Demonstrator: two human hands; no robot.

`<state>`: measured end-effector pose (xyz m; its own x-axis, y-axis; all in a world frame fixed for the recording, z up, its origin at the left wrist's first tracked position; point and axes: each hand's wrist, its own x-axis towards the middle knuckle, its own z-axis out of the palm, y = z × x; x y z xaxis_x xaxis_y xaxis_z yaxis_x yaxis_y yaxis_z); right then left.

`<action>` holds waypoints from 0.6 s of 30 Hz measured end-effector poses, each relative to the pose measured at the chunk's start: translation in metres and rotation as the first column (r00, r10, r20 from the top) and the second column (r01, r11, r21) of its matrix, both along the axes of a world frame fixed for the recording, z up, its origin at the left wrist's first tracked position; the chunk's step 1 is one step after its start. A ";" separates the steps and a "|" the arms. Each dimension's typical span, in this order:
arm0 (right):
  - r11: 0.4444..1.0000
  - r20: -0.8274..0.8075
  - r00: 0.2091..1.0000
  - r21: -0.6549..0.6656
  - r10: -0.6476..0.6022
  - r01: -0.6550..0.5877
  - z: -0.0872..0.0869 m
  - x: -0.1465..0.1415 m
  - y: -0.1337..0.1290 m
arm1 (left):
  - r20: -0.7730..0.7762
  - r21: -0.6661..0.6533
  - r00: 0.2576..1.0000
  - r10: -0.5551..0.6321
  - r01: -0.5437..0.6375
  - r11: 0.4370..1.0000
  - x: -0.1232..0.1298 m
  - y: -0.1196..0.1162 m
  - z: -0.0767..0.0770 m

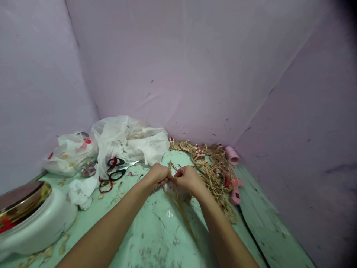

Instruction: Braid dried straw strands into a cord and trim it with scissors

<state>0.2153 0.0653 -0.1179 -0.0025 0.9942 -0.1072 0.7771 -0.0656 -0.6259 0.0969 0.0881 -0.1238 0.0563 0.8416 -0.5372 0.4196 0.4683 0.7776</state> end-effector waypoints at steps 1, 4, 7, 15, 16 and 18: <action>0.999 0.004 0.999 0.020 0.032 -0.032 0.001 -0.003 -0.003 | 0.011 -0.006 1.000 0.003 -0.003 1.000 -0.001 0.000 0.000; 0.984 0.013 0.990 0.114 0.138 -0.138 0.001 -0.010 -0.009 | 0.034 -0.008 0.999 -0.025 0.025 1.000 -0.005 0.001 -0.001; 0.978 -0.075 0.977 0.079 0.200 -0.194 -0.004 -0.007 -0.006 | 0.070 -0.006 0.994 -0.081 0.082 0.997 -0.012 0.004 -0.004; 0.949 -0.654 0.707 -0.304 -0.270 0.081 0.000 0.005 0.005 | 0.231 -0.086 0.960 -0.159 0.183 0.979 -0.021 0.012 -0.009; 0.934 -0.699 0.658 -0.358 -0.279 0.015 0.001 0.001 0.003 | 0.229 -0.081 0.959 -0.167 0.190 0.978 -0.021 0.011 -0.010; 0.911 -0.749 0.608 -0.401 -0.264 -0.099 0.000 -0.008 0.000 | 0.186 -0.024 0.962 -0.201 0.209 0.978 -0.022 0.011 -0.011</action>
